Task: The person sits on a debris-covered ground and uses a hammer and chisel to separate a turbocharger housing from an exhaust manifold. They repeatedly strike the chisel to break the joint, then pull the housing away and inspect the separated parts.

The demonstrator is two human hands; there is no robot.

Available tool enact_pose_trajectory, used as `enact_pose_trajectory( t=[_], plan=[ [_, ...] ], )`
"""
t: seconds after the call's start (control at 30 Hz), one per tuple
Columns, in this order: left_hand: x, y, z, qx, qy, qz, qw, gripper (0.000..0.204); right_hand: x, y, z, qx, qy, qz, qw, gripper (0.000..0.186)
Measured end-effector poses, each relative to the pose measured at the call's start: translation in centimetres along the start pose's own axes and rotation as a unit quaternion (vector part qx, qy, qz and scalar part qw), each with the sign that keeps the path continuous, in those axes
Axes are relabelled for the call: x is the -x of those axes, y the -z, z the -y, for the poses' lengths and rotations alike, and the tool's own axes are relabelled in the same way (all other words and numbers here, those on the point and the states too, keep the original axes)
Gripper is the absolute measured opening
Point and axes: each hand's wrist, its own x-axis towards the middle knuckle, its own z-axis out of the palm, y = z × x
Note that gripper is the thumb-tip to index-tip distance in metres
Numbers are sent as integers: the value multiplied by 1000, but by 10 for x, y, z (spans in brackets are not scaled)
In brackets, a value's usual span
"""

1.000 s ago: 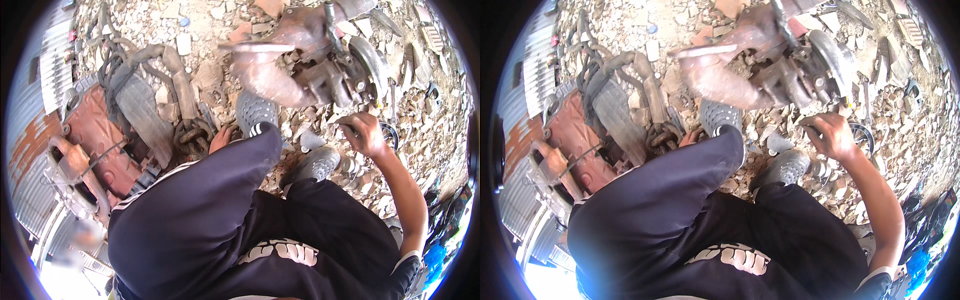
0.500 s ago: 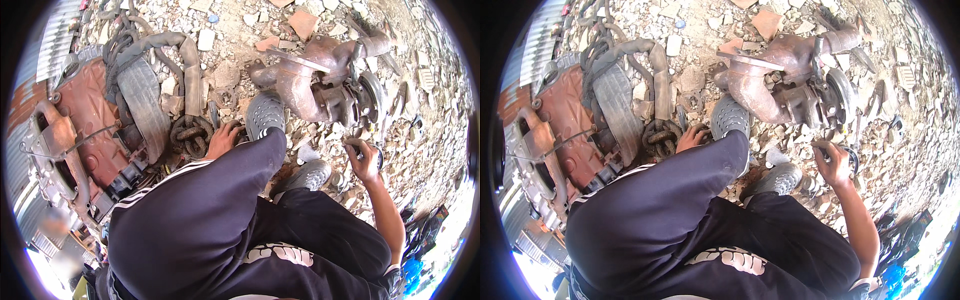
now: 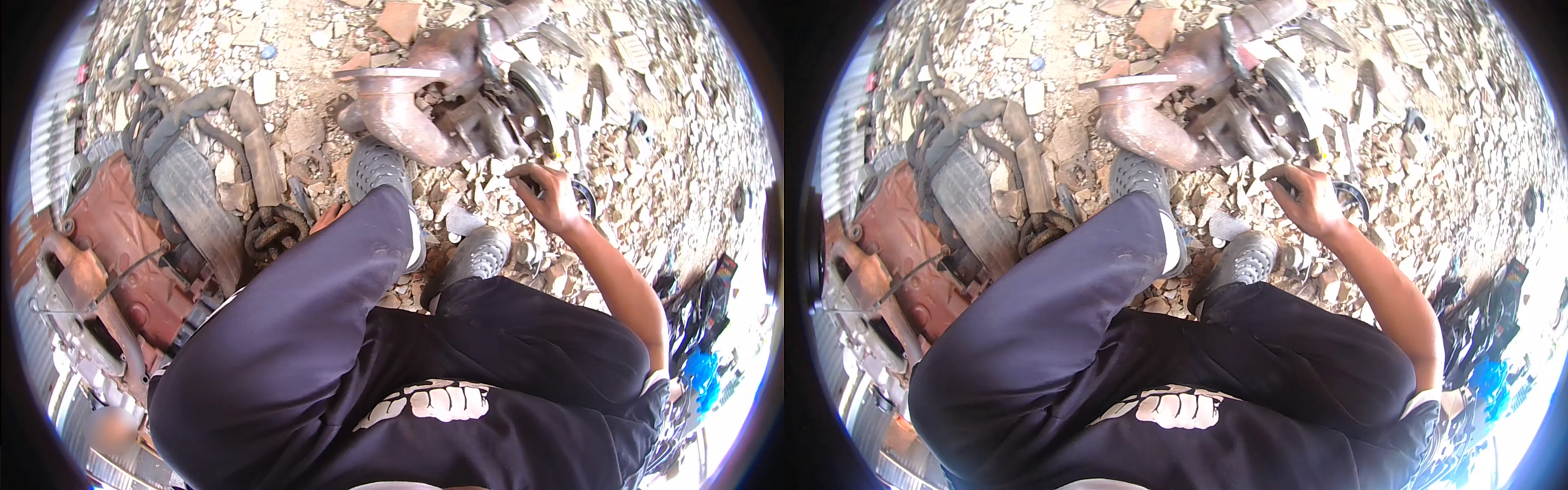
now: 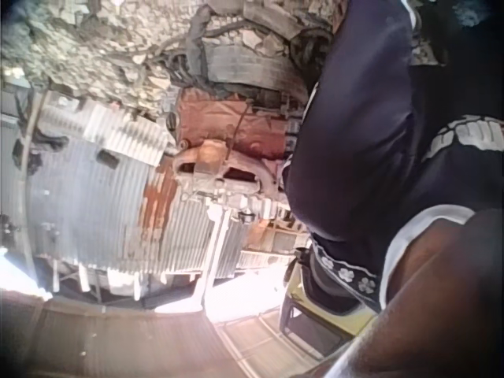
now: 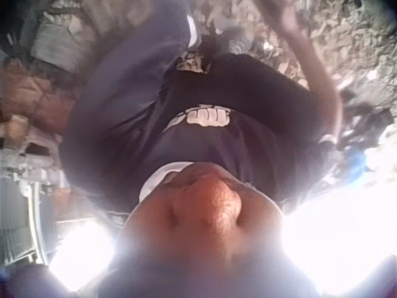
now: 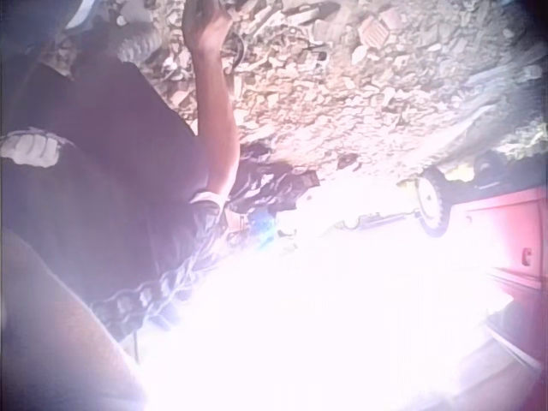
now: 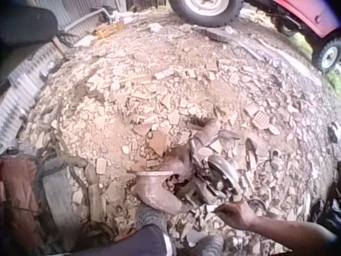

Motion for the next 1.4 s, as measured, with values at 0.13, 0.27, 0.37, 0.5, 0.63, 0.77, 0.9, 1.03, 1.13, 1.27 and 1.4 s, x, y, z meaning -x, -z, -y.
enact_pose_trajectory(
  t=[0.13, 0.27, 0.37, 0.5, 0.63, 0.77, 0.9, 1.03, 1.13, 1.27, 1.4],
  plan=[
    [3, 12, 9, 5, 6, 18, 1000, 35, 4, 5, 5, 4, 8, -7, 1000, 12],
    [2, 22, 14, 9, 8, 31, 999, 33, 11, 4, -1, 3, -1, -4, 1000, 13],
    [-3, 28, 16, 14, 7, 40, 999, 31, 15, 3, -12, 2, 0, -4, 1000, 13],
    [-6, 42, 24, 22, 18, 54, 998, 29, 16, -2, -19, 13, 8, -12, 1000, 14],
    [-12, 65, 38, 55, 48, 69, 995, 27, 14, 0, -18, -1, 7, -17, 1000, 15],
    [-25, 111, 51, 176, 164, 79, 967, 25, 14, 7, -26, 35, 2, -8, 999, 17],
    [-50, 128, 49, 94, 157, -147, 972, 24, 19, 8, -50, -8, -75, -94, 993, 19],
    [-102, 134, 0, 198, 59, -227, 952, 25, 27, 23, -128, 39, -78, -312, 946, 22],
    [-110, 152, -39, 200, 5, -259, 945, 27, 39, 61, -134, -45, -155, -357, 920, 21],
    [-136, 196, -81, 147, -98, -266, 948, 30, 71, 70, -119, -165, -265, -533, 786, 26],
    [-169, 220, -86, 199, -177, -241, 933, 40, 105, 24, -98, -180, -359, -477, 781, 27]
  ],
)
